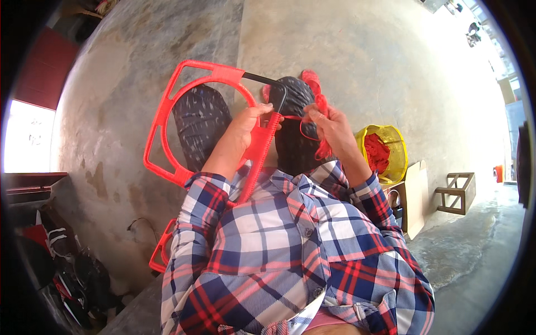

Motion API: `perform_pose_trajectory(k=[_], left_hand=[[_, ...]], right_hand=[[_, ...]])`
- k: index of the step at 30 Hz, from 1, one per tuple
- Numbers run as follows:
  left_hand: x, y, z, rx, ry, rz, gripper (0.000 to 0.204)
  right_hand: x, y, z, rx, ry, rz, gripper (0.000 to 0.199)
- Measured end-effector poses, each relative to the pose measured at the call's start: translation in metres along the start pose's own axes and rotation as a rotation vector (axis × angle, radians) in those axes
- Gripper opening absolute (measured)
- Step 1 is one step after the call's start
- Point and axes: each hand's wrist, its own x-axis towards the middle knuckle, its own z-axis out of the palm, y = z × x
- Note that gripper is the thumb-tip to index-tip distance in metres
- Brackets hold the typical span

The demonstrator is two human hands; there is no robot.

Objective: Wrapping and weaving red plastic cord around a metal frame to create a seat.

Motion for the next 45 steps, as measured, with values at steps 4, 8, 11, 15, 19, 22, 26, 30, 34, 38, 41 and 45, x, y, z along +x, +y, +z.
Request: perform_pose_trajectory(k=[4, 8, 11, 15, 19, 22, 26, 30, 34, 38, 41, 45], left_hand=[[0.008, 0.002, -0.009, -0.054, 0.030, 0.051, 0.021], [0.022, 0.000, -0.016, -0.088, -0.028, 0.188, 0.019], [0.022, 0.000, 0.005, -0.176, 0.017, 0.139, 0.020], [0.018, -0.013, -0.001, -0.095, 0.050, 0.239, 0.016], [0.014, -0.014, 0.002, -0.041, 0.053, 0.268, 0.015], [0.011, -0.011, 0.004, 0.006, 0.022, 0.307, 0.016], [0.009, -0.003, 0.009, -0.031, -0.023, 0.276, 0.017], [0.010, 0.002, 0.008, -0.072, -0.090, 0.314, 0.018], [0.006, 0.005, 0.006, -0.108, -0.061, 0.321, 0.019], [-0.002, 0.006, 0.010, -0.135, -0.048, 0.328, 0.019], [-0.001, 0.005, 0.006, -0.121, -0.047, 0.332, 0.020], [0.007, -0.001, 0.001, -0.083, -0.027, 0.309, 0.021]], right_hand=[[0.023, 0.004, 0.019, -0.023, 0.068, 0.026, 0.018], [0.054, 0.020, 0.033, 0.257, -0.037, 0.126, 0.020], [0.060, 0.029, 0.037, 0.233, -0.035, 0.027, 0.017], [0.047, 0.030, 0.047, 0.224, -0.027, 0.089, 0.013], [0.032, 0.017, 0.050, 0.217, 0.008, 0.126, 0.009], [0.027, 0.012, 0.052, 0.196, 0.024, 0.104, 0.010], [0.023, 0.012, 0.057, 0.245, 0.066, 0.080, 0.011], [0.014, -0.004, 0.062, 0.221, 0.044, 0.050, 0.013], [0.006, 0.007, 0.062, 0.141, 0.022, 0.072, 0.018], [0.003, 0.014, 0.066, 0.157, -0.044, 0.070, 0.017], [0.002, 0.017, 0.064, 0.191, -0.090, 0.113, 0.018], [0.004, 0.035, 0.058, 0.104, -0.129, 0.132, 0.019]])
